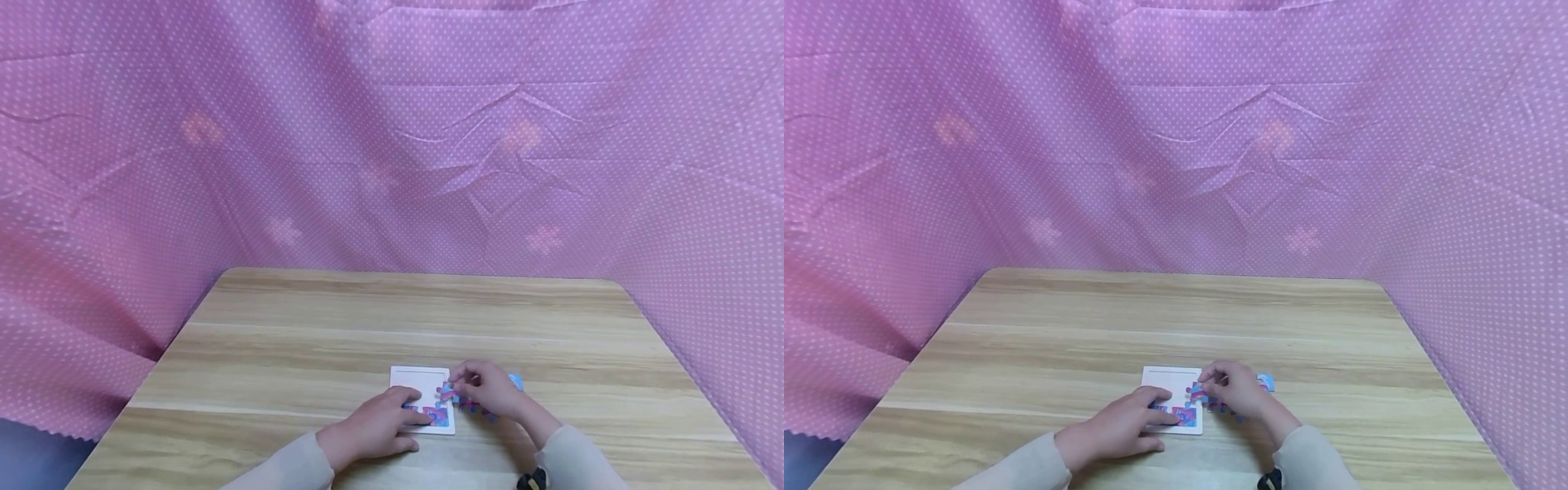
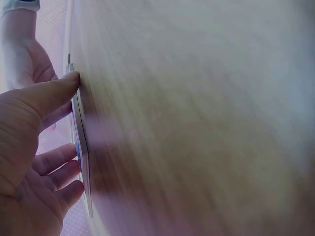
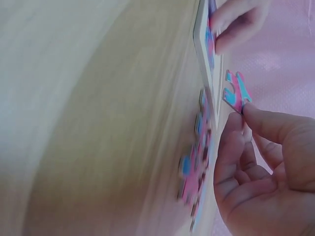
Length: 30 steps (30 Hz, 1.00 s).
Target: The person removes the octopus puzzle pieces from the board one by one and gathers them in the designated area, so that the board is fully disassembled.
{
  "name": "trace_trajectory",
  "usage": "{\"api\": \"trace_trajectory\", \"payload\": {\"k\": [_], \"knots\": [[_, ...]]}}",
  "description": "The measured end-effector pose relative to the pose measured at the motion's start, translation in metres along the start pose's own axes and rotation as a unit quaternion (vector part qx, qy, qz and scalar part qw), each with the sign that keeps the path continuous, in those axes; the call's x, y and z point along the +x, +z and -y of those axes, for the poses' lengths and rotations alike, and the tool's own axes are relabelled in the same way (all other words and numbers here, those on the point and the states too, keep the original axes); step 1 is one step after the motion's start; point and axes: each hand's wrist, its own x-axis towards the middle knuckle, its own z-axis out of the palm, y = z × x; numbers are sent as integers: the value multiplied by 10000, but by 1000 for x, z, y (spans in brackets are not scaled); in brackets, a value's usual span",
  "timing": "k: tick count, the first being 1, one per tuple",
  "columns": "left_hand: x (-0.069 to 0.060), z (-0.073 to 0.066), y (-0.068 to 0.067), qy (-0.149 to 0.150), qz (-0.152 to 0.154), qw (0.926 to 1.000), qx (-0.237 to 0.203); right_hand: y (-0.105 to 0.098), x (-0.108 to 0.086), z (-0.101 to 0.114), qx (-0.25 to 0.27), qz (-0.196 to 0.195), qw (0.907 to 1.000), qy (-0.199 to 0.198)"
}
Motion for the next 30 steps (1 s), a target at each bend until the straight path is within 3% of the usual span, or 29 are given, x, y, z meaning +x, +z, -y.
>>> {"api": "trace_trajectory", "payload": {"k": [7,11,23,30], "knots": [[0,-1,0,-60,16,10000,33,-14,-14,-11,436,-156,9981,395],[0,-1,0,-73,44,10000,44,-22,-22,-19,423,-252,9974,522],[0,-1,1,-130,100,9999,-23,-50,-47,-43,412,99,9988,265],[1,1,2,-111,74,9999,44,-59,-55,-50,412,149,9985,319]]}}
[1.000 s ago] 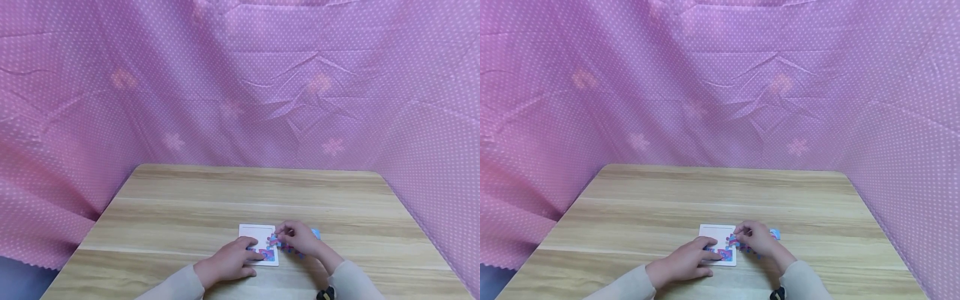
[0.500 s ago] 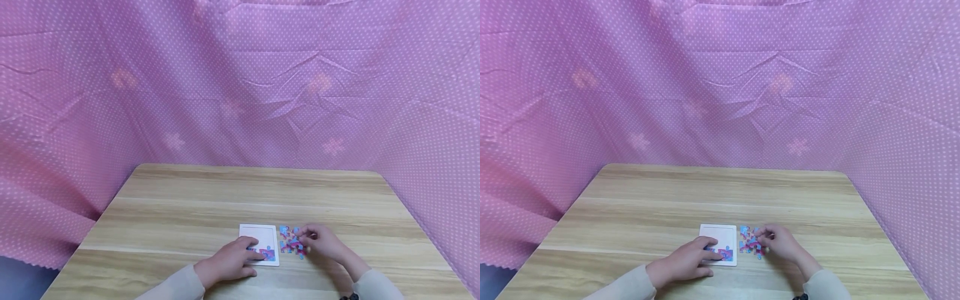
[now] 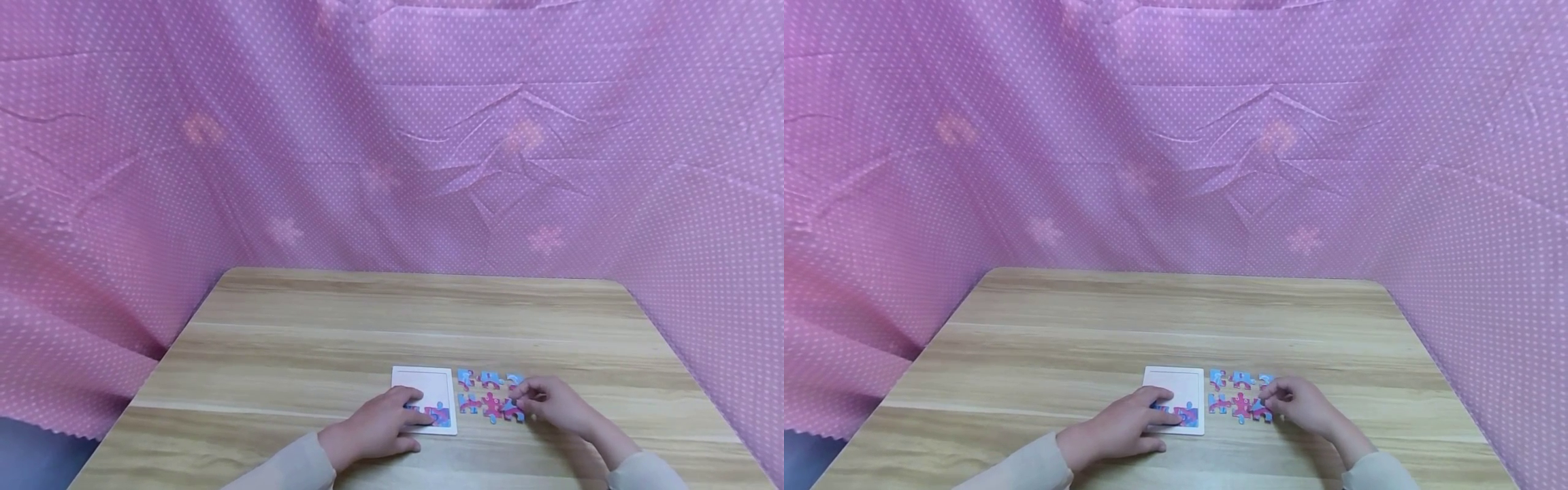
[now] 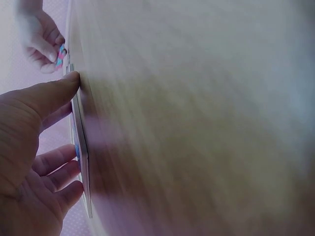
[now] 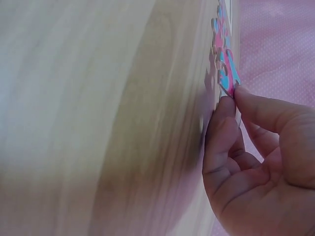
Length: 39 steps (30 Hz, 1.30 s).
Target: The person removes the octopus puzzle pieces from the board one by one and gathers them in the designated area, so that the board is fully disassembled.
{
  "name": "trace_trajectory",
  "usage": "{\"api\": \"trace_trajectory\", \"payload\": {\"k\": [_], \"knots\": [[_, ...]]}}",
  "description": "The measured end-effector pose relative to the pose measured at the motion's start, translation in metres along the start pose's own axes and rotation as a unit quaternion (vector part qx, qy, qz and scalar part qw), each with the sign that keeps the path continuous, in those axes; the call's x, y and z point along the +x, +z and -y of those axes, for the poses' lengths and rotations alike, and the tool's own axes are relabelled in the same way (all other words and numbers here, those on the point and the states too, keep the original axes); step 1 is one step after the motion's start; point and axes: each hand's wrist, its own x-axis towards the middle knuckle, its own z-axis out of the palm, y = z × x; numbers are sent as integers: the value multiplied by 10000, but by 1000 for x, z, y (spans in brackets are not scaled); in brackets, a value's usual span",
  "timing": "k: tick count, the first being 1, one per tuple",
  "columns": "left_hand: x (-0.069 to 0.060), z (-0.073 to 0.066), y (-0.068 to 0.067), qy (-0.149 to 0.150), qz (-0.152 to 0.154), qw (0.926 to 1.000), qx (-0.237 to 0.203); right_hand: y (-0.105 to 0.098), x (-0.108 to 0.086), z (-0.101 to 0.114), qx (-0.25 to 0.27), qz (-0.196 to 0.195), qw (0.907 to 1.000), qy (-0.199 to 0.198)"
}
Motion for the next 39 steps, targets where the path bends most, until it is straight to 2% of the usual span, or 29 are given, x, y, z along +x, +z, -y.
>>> {"api": "trace_trajectory", "payload": {"k": [7,16,24,28,31,36,39], "knots": [[1,2,3,-2,8,10000,-8,-3,-2,-4,-64,-3,10000,53],[1,4,3,49,-69,10000,31,-3,-2,-2,-398,-256,9989,70],[0,4,2,63,-98,9999,67,-3,-3,0,-465,-401,9976,305],[0,4,1,25,-28,10000,-63,0,-1,2,-228,-474,9976,455],[1,4,1,17,1,9999,-125,5,2,7,183,-486,9974,505],[1,5,-1,70,-71,9999,-51,19,15,17,597,-504,9957,492],[0,5,-2,42,-109,9999,-114,30,23,24,639,-469,9959,444]]}}
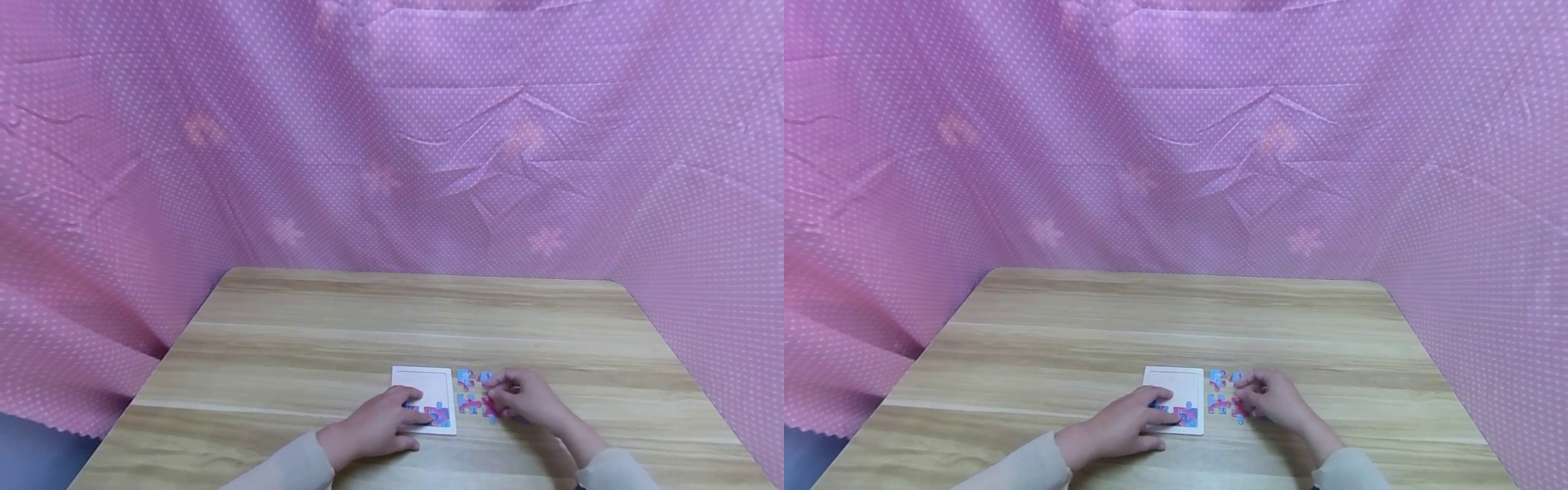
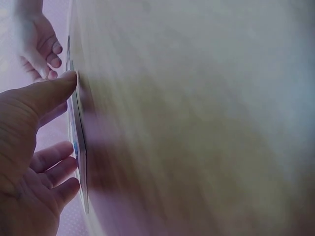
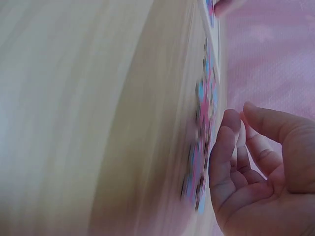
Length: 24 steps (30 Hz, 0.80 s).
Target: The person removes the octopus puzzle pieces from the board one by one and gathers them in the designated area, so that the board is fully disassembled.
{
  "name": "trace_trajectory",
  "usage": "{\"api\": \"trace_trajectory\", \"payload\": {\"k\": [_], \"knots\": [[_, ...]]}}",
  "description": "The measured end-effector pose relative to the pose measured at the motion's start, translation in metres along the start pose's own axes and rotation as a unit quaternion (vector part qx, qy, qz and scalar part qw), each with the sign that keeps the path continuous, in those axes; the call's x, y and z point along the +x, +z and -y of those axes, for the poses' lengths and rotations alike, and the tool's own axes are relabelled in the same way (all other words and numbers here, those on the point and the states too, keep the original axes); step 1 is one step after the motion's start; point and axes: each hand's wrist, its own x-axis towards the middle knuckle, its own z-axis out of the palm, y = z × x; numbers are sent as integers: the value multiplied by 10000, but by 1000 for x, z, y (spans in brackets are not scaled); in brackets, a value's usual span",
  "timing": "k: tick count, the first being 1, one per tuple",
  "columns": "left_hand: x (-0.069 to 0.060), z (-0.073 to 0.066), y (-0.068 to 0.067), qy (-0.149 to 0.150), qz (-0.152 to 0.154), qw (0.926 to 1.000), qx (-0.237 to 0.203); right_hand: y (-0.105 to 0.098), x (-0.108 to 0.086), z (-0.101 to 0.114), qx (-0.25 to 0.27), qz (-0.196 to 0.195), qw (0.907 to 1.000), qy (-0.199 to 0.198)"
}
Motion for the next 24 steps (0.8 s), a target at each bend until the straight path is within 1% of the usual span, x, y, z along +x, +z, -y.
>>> {"api": "trace_trajectory", "payload": {"k": [6,9,13,20,24], "knots": [[0,14,-2,-260,-65,9994,-218,19,21,11,228,373,9988,-233],[-1,22,-5,-371,-78,9990,-235,27,29,17,275,461,9979,-351],[-5,29,-8,-449,-150,9986,-222,41,33,26,267,480,9974,-461],[-11,41,-12,-630,-306,9974,-148,65,37,38,59,603,9960,-659],[-11,46,-12,-748,-287,9967,-130,78,37,43,103,596,9957,-705]]}}
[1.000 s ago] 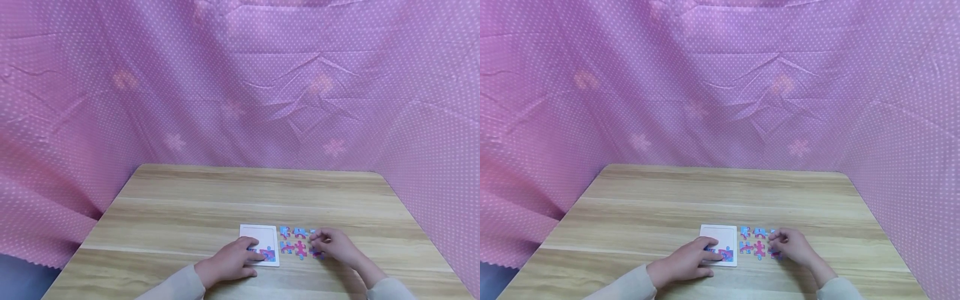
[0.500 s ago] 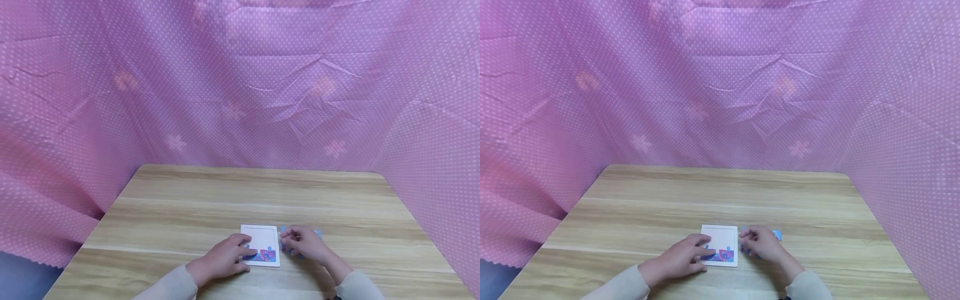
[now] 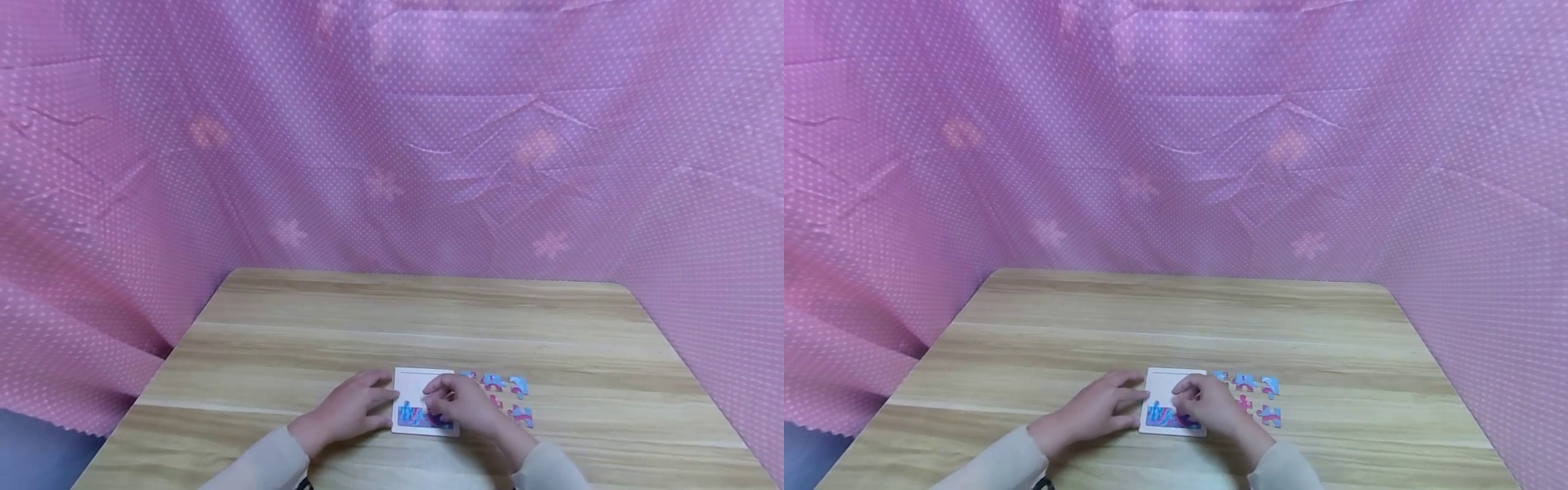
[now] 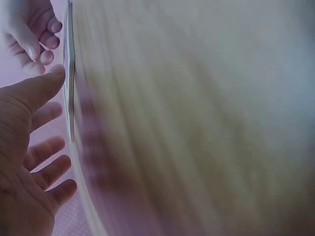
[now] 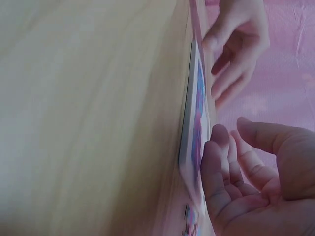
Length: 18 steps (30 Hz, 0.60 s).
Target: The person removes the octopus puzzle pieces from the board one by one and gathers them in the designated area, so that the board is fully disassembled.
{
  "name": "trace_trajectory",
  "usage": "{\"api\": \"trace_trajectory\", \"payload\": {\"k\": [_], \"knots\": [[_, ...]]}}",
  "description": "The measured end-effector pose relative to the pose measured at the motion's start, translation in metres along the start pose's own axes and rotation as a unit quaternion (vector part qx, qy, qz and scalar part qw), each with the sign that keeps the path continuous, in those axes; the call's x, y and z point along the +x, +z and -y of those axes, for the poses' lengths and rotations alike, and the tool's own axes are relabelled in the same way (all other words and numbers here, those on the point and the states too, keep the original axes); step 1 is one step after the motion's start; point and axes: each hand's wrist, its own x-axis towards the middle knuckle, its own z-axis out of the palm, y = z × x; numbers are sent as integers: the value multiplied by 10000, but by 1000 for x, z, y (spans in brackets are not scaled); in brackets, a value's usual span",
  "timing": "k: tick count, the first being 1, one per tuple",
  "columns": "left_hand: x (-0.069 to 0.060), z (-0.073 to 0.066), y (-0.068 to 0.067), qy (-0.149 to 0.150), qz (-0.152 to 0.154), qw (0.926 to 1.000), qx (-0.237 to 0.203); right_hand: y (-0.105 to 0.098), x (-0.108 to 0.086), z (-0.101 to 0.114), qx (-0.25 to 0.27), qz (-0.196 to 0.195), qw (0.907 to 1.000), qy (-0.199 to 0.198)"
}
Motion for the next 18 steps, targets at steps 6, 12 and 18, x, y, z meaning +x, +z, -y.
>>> {"api": "trace_trajectory", "payload": {"k": [6,12,18], "knots": [[1,7,2,28,92,9999,58,19,1,5,-106,-61,9999,-14],[2,11,4,129,147,9998,5,29,2,5,-421,-79,9991,-3],[1,13,6,267,142,9995,19,34,2,4,-818,-68,9966,-15]]}}
